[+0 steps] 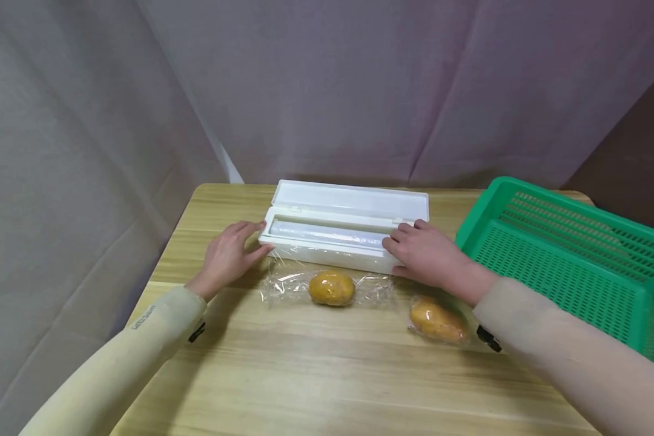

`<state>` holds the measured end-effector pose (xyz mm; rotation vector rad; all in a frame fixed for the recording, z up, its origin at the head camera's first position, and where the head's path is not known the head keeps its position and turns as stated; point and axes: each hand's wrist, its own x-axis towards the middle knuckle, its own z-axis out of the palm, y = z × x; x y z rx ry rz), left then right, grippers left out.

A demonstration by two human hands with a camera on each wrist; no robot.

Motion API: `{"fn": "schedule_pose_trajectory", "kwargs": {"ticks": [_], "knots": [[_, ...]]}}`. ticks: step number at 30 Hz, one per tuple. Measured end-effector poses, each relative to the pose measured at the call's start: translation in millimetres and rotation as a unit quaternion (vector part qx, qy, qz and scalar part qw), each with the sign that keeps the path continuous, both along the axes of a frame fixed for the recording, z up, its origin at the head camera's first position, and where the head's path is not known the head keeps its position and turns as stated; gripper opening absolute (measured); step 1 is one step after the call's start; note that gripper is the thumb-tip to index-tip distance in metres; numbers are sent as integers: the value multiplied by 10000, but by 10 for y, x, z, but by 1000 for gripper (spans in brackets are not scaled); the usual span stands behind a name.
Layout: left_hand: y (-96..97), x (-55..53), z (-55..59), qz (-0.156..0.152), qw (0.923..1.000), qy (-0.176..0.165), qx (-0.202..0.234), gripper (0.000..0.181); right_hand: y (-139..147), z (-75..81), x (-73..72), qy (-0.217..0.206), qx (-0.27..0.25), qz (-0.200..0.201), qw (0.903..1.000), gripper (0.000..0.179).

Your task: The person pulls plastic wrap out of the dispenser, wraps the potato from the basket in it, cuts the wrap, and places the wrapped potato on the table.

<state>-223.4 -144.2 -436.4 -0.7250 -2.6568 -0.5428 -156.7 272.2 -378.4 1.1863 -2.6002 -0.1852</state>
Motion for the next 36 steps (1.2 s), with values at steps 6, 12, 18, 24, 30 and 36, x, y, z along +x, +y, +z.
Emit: {"fn": "schedule_pose_trajectory", "kwargs": {"ticks": [6, 12, 18, 24, 30, 36], "knots": [[19, -47, -30, -29, 9998, -206, -41, 61, 12, -81, -72, 172, 3, 171, 9997, 31], [11, -43, -8, -99, 9982, -506, 293, 52, 14, -111, -118, 280, -579, 507, 9966, 31], [-20, -35, 30, -415, 9918, -949, 744, 34, 2, -125, -146, 220, -824, 639, 9943, 36], [-41, -52, 60, -907, 9709, -1881, 1171, 15, -7, -103, -134, 9, -944, 647, 9934, 37], [-117, -53, 31, -1322, 9470, -2472, 1566, 14, -46, -59, -81, -441, -924, 407, 9939, 37], [-198, -32, -6, -1554, 9353, -2770, 1562, 12, -75, -70, -23, -814, -874, 217, 9926, 36]]}}
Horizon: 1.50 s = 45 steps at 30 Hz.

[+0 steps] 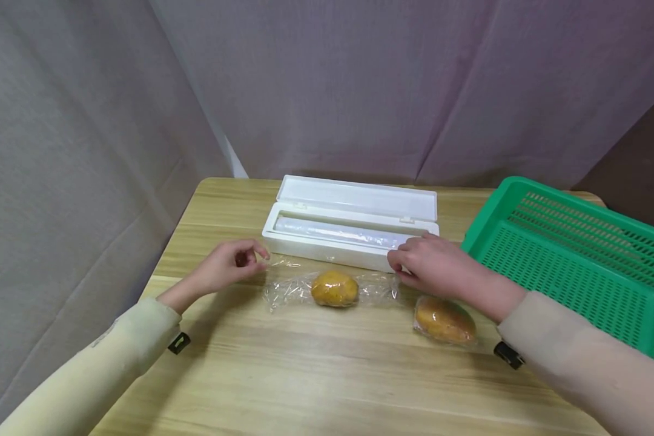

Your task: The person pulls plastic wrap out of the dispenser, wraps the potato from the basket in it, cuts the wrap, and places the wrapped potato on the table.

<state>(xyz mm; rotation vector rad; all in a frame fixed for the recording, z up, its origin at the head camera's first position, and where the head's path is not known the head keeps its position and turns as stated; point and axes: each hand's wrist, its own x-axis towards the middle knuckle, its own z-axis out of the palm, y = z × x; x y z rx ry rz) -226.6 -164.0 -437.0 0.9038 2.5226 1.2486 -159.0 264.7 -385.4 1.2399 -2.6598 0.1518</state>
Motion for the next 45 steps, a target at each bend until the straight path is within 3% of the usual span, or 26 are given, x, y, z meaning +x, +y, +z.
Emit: {"fn": "schedule_pose_trajectory", "kwargs": {"ticks": [13, 16, 18, 21, 23, 25, 29, 32, 35, 37, 39, 41, 45], "knots": [[-73, 213, -54, -368, 9979, 378, -370, 7, -71, -136, 203, 194, 98, 352, 9991, 40], [-72, 269, -68, -466, 9936, 848, -579, 8, -87, -176, 224, 157, 293, 426, 9985, 35], [-74, 309, -79, -566, 9851, 1428, -779, 10, -101, -202, 228, 170, 429, 447, 9979, 32], [-91, 357, -103, -776, 9570, 2568, -1108, 11, -127, -237, 220, 206, 645, 452, 9967, 27], [-104, 376, -132, -957, 9274, 3368, -1317, 14, -143, -256, 210, 215, 785, 445, 9957, 25], [-120, 395, -156, -1147, 8892, 4135, -1588, 20, -162, -270, 198, 177, 903, 421, 9949, 22], [-138, 433, -183, -1586, 7987, 5375, -2191, 28, -207, -304, 164, 97, 1122, 310, 9932, 20], [-137, 467, -186, -1893, 7373, 5941, -2602, 32, -245, -329, 137, 78, 1310, 243, 9910, 18], [-131, 498, -194, -2139, 6871, 6267, -2989, 31, -276, -350, 118, 66, 1414, 231, 9897, 16], [-127, 513, -212, -2280, 6671, 6343, -3171, 27, -281, -363, 101, 56, 1429, 242, 9894, 16], [-114, 525, -218, -2385, 6605, 6305, -3308, 24, -281, -365, 94, 44, 1418, 229, 9896, 17], [-96, 532, -219, -2434, 6640, 6203, -3391, 22, -282, -360, 89, 59, 1397, 223, 9899, 19], [-67, 531, -196, -2443, 6793, 5977, -3488, 21, -310, -312, 101, 222, 1279, 190, 9914, 21]]}}
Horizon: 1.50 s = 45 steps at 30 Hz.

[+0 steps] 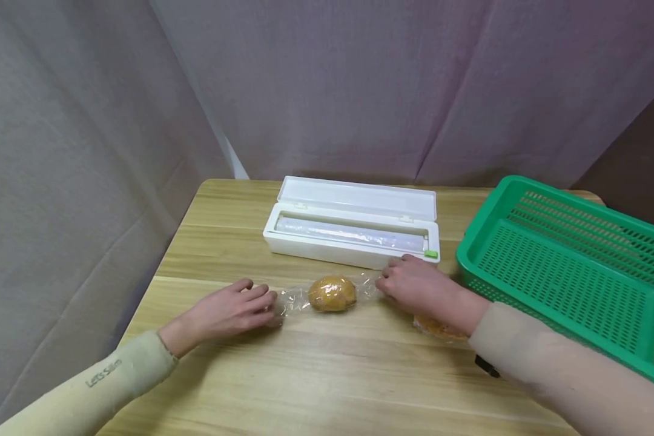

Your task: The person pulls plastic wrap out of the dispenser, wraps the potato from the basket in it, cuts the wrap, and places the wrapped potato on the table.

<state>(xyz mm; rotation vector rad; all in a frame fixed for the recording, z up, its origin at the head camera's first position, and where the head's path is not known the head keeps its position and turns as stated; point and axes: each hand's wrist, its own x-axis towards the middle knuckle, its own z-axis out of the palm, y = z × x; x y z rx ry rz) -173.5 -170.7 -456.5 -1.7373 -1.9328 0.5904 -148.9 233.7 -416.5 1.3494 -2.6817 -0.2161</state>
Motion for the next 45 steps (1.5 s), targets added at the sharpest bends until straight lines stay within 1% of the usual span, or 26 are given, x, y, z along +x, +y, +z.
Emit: {"fn": "schedule_pose_trajectory", "kwargs": {"ticks": [4, 5, 7, 9, 10, 11, 12, 13, 14, 15, 16, 17, 20, 21, 23, 25, 26, 29, 31, 34, 36, 41, 43, 45], "knots": [[25, -14, 14, 73, 9997, -216, 43, 16, -58, 89, 21, 312, -296, 59, 9991, 22], [32, -19, 13, 80, 9995, -303, 90, 14, -84, 101, 23, 402, -399, 79, 9984, 23], [50, -23, 28, 102, 9979, -593, 232, 18, -146, 120, 28, 510, -556, 99, 9971, 26], [84, -25, 44, 133, 9936, -988, 529, 25, -209, 126, 51, 463, -675, 27, 9966, 34], [108, -25, 54, 165, 9903, -1196, 694, 27, -234, 116, 67, 380, -733, -38, 9966, 42], [137, -25, 71, 209, 9862, -1397, 859, 29, -259, 106, 90, 266, -756, -125, 9967, 50], [175, -23, 90, 276, 9808, -1618, 1053, 27, -280, 99, 118, 127, -767, -198, 9968, 58], [220, -24, 103, 353, 9740, -1839, 1276, 22, -300, 89, 150, -23, -792, -272, 9965, 64], [273, -29, 120, 467, 9650, -2107, 1488, 19, -316, 72, 181, -178, -814, -358, 9959, 69], [331, -37, 135, 641, 9546, -2379, 1671, 16, -329, 53, 212, -317, -818, -445, 9952, 73], [396, -53, 148, 841, 9426, -2649, 1852, 15, -341, 32, 240, -427, -821, -520, 9943, 77], [463, -73, 161, 1070, 9281, -2934, 2026, 16, -352, 9, 266, -533, -825, -602, 9933, 79], [650, -158, 177, 1746, 8789, -3714, 2430, 27, -394, -61, 323, -775, -841, -835, 9899, 84], [698, -189, 173, 1951, 8657, -3896, 2464, 31, -411, -81, 337, -824, -865, -886, 9889, 85], [768, -246, 161, 2202, 8439, -4251, 2424, 36, -445, -127, 352, -921, -948, -954, 9866, 86], [804, -286, 146, 2302, 8255, -4614, 2295, 40, -477, -167, 360, -970, -996, -1001, 9852, 87], [814, -300, 137, 2326, 8177, -4779, 2211, 42, -490, -187, 361, -985, -1038, -1010, 9845, 87], [830, -333, 117, 2266, 7970, -5208, 2056, 46, -508, -246, 358, -1041, -1076, -1071, 9829, 86], [839, -349, 103, 2201, 7910, -5348, 1996, 47, -508, -279, 356, -1105, -1114, -1110, 9813, 85], [857, -369, 89, 2100, 7852, -5486, 1960, 46, -494, -318, 348, -1207, -1203, -1158, 9785, 86], [869, -376, 82, 2064, 7779, -5608, 1946, 45, -483, -335, 341, -1300, -1324, -1184, 9755, 86], [889, -359, 68, 2129, 7478, -5950, 2035, 40, -448, -366, 317, -1533, -1753, -1203, 9650, 81], [897, -333, 59, 2172, 7349, -6063, 2123, 39, -435, -378, 303, -1616, -1943, -1196, 9601, 75], [906, -291, 47, 2261, 7238, -6140, 2189, 37, -428, -388, 288, -1697, -2132, -1207, 9546, 67]]}}
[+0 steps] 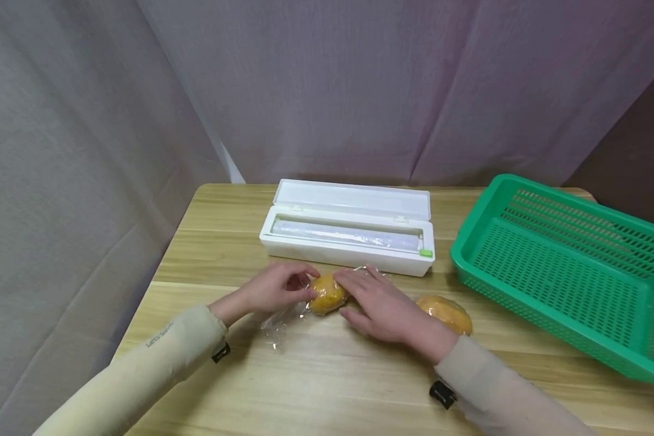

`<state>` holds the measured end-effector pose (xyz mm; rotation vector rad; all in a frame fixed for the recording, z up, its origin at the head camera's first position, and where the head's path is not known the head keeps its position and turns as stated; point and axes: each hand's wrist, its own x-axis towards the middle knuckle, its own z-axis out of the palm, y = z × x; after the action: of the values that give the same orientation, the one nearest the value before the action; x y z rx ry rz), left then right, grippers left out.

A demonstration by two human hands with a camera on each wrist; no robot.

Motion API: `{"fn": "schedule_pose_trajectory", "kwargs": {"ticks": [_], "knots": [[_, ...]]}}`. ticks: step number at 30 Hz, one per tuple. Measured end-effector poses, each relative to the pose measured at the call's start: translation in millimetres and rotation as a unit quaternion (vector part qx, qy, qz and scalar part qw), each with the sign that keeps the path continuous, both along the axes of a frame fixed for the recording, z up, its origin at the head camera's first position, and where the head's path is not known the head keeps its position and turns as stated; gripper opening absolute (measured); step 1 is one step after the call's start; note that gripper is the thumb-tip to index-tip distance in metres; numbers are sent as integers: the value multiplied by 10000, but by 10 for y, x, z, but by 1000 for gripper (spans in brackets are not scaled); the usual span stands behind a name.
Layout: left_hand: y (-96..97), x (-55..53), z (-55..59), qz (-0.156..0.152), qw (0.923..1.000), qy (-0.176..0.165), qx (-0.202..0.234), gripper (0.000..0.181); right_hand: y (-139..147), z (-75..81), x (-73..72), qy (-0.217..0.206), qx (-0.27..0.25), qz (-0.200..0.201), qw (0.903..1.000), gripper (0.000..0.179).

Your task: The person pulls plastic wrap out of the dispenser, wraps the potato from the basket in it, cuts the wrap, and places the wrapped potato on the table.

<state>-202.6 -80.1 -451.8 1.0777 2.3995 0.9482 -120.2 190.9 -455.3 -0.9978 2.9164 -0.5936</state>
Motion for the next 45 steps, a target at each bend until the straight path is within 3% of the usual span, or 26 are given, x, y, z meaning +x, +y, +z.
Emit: {"fn": "schedule_pose_trajectory", "kwargs": {"ticks": [6, 13, 22, 25, 29, 31, 34, 38, 41, 45], "knots": [[10, 178, -33, 240, 9995, -208, 21, 38, -21, -21, -45, -214, -541, -47, 9983, 46], [45, 387, -50, 529, 9985, -93, 66, 33, -40, -4, 4, -318, -1062, -352, 9932, 47], [89, 558, -63, 889, 9958, 195, -108, 39, 57, 1, 374, -817, -2220, -1373, 9619, 44], [94, 595, -58, 944, 9939, 535, -186, 44, 96, -46, 448, -1083, -2475, -1535, 9505, 42], [76, 621, -27, 666, 9856, 1545, -144, 45, 143, -100, 475, -1688, -3056, -1551, 9242, 40], [70, 616, -10, 393, 9778, 2057, -115, 45, 148, -110, 473, -2074, -3336, -1483, 9076, 40], [70, 603, -10, -91, 9671, 2536, -188, 48, 137, -112, 463, -2644, -3704, -1309, 8808, 46], [58, 605, -53, -528, 9584, 2787, -309, 48, 144, -146, 428, -3167, -4044, -1160, 8501, 53], [42, 612, -81, -565, 9561, 2859, -319, 48, 169, -182, 386, -3402, -4145, -1178, 8358, 58], [5, 627, -89, -504, 9561, 2868, -323, 47, 172, -199, 321, -3839, -4382, -1351, 8015, 67]]}}
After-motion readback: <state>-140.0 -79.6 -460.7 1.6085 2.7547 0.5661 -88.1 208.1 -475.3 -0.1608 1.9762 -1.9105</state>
